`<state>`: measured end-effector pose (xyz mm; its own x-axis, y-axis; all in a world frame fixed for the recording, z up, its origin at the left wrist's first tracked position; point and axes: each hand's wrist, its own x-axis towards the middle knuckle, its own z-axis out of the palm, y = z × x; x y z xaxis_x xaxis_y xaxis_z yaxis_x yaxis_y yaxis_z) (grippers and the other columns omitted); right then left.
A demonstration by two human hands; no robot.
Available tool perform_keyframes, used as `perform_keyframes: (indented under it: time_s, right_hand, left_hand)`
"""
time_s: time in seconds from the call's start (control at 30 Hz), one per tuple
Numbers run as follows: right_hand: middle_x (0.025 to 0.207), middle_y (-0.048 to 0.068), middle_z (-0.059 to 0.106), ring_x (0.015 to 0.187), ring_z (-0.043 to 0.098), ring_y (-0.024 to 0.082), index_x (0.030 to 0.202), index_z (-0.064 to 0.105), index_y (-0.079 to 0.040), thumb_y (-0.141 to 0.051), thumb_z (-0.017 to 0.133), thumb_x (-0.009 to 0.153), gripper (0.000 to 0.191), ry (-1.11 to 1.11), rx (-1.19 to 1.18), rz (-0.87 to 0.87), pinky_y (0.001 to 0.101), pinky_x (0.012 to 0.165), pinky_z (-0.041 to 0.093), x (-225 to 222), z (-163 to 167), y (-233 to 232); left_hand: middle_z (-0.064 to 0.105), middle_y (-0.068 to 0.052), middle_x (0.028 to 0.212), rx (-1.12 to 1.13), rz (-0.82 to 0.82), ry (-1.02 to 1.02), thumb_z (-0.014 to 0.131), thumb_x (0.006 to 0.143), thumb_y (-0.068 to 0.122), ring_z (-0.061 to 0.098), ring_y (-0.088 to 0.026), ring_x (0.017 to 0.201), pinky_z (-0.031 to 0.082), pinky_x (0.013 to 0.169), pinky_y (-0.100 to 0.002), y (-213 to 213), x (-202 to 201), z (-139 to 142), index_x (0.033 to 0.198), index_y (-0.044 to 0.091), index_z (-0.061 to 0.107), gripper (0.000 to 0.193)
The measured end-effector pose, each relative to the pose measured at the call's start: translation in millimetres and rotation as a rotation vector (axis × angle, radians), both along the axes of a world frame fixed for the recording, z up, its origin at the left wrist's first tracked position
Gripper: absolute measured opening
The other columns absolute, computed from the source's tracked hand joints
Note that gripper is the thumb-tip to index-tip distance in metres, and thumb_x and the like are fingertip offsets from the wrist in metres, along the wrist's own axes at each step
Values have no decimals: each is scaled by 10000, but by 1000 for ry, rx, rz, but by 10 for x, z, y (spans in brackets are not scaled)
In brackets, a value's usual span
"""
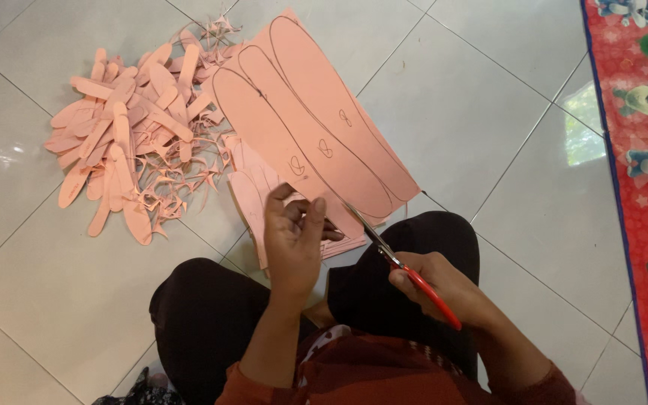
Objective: The person sits on the floor and uses red-handled scissors to cut elongated oval shapes from a sheet of pink foam. They follow pre-drawn outlines, separating each shape and adding them to a growing pile of cut pieces.
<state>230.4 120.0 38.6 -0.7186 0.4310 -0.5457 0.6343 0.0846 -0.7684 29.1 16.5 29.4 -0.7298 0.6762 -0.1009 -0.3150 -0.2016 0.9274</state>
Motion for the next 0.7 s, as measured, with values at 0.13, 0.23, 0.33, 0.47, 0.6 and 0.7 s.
perform_keyframes:
  time_s: [0.13, 0.23, 0.33, 0.47, 0.6, 0.7]
  right_hand:
    - [541, 11, 484, 485, 461, 128, 771, 575, -60, -501, 505, 959, 485, 28, 31, 47, 323, 466, 415, -65, 19, -32]
    - [560, 2, 496, 492, 486, 122, 832, 569, -67, -518, 453, 975, 487, 82, 38, 82, 310, 480, 449, -95, 42, -65]
    - [584, -4, 508, 508, 509, 117, 879, 568, -72, -530, 423, 984, 491, 117, 10, 74, 305, 495, 477, -134, 39, -120]
    - [604, -9, 504, 522, 520, 112, 879, 560, -67, -561, 421, 985, 524, 199, -17, 56, 296, 503, 500, -149, 14, -170]
    - [554, -13, 497, 474, 525, 107, 836, 550, -77, -606, 401, 959, 563, 172, -29, 31, 284, 464, 483, -146, -44, -192]
    - [559, -16, 474, 476, 486, 95, 789, 535, -68, -629, 436, 947, 591, 154, -41, -18, 287, 435, 439, -123, -83, -216]
  left_hand:
    - [628, -66, 910, -19, -11, 160, 629, 1044, 146, 640, -85, 715, 577, 618, -238, -16, 63, -40, 1273, -34, 519, 311]
    - [630, -55, 899, -94, -56, 213, 631, 1023, 120, 619, -64, 685, 558, 565, -218, -44, 74, -9, 1244, -14, 547, 272]
    - [633, -56, 875, -107, -91, 185, 637, 1003, 120, 609, -56, 656, 539, 514, -203, -46, 78, 30, 1247, -5, 540, 291]
    - [640, -62, 889, -100, -103, 176, 628, 1010, 119, 611, -55, 645, 531, 506, -196, -60, 64, 61, 1258, -10, 545, 291]
    - [652, -71, 896, -80, -106, 171, 619, 1023, 121, 625, -59, 654, 544, 517, -197, -60, 46, 68, 1255, -14, 551, 277]
    - [649, -71, 897, -74, -97, 140, 620, 1012, 117, 631, -62, 650, 547, 499, -200, -47, 35, 70, 1252, -13, 545, 283]
